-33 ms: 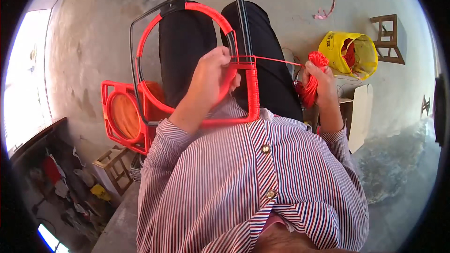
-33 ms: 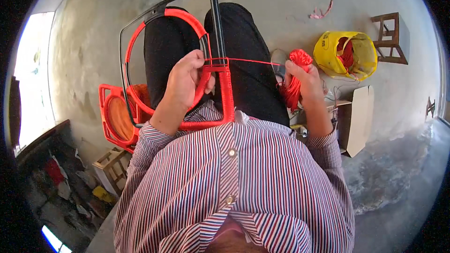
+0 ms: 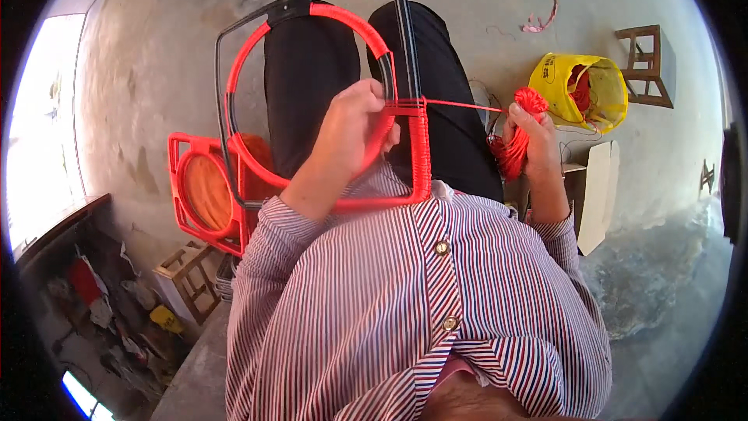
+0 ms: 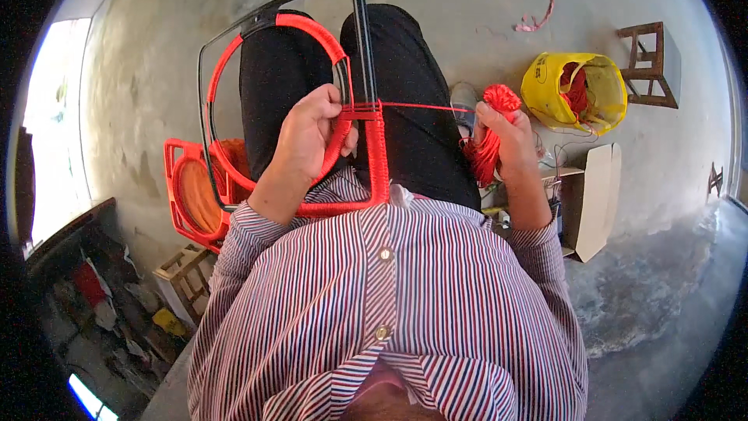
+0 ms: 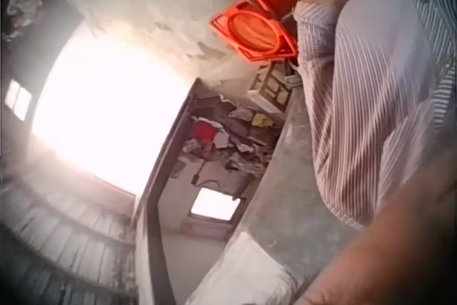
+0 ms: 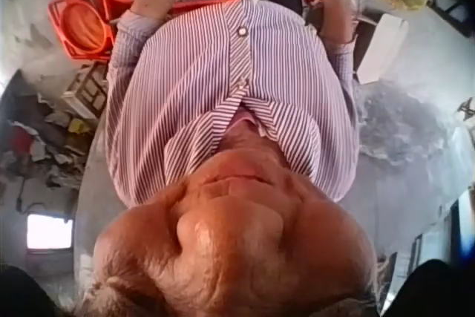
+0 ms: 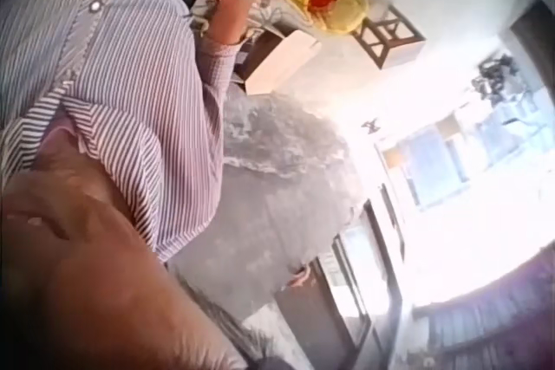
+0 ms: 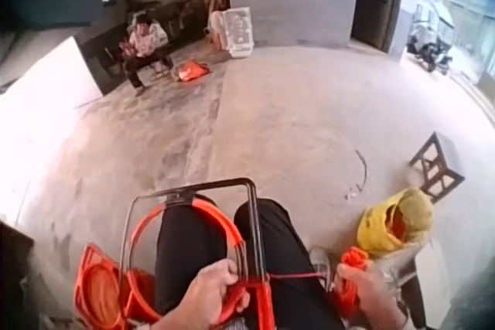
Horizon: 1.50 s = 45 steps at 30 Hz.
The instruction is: Wrapping a red string around a circular black frame.
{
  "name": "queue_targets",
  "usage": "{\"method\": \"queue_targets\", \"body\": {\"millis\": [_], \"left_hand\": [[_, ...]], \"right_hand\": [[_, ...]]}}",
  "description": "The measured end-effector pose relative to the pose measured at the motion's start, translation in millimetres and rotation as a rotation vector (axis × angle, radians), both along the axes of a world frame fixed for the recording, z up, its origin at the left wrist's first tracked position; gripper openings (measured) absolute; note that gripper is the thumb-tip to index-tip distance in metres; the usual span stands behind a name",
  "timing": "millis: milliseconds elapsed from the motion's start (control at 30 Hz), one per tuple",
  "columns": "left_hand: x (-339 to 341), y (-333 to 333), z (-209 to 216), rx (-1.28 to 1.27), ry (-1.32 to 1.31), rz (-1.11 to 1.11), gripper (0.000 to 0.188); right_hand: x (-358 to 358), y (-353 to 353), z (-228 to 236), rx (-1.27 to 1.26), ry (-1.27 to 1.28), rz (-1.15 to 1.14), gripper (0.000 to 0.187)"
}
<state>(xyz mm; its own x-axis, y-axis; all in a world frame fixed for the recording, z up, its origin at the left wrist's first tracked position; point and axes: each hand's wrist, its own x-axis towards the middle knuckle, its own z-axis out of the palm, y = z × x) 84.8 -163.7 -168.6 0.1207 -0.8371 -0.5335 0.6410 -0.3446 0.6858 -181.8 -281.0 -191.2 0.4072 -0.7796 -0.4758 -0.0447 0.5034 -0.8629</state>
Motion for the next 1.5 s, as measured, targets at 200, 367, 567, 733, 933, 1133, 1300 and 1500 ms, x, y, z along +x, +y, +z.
{"method": "queue_targets", "body": {"millis": [200, 367, 567, 733, 933, 1133, 1300, 1500], "left_hand": [[8, 0, 13, 0.053, 0.102, -0.016, 0.007], [2, -1, 6, 0.024, 0.105, -0.03, 0.008], [-3, 0, -2, 0.057, 0.007, -0.047, 0.024], [-20, -4, 19, -0.161, -0.123, 0.246, 0.035], [-7, -2, 3, -0.003, -0.169, 0.234, 0.039], [-3, -2, 8, 0.016, 0.034, 0.105, 0.037], [4, 3, -18, 0.108, 0.129, 0.036, 0.031], [6, -1, -10, 0.063, 0.213, -0.039, 0.031]], "right_hand": [[-15, 25, -4, -0.068, 0.023, 0.067, 0.016], [-8, 7, -25, -0.192, 0.446, 0.245, 0.018], [46, -40, 21, -0.758, 0.398, 0.363, 0.039], [127, -18, 54, -1.512, 0.191, 0.796, 0.04], [110, -20, 18, -1.489, 0.296, 0.286, 0.044], [99, 13, 8, -1.397, 0.396, 0.496, 0.03], [97, 6, -1, -1.311, 0.309, 0.428, 0.029], [21, -28, 16, -0.245, -0.47, 0.184, 0.028]]}}
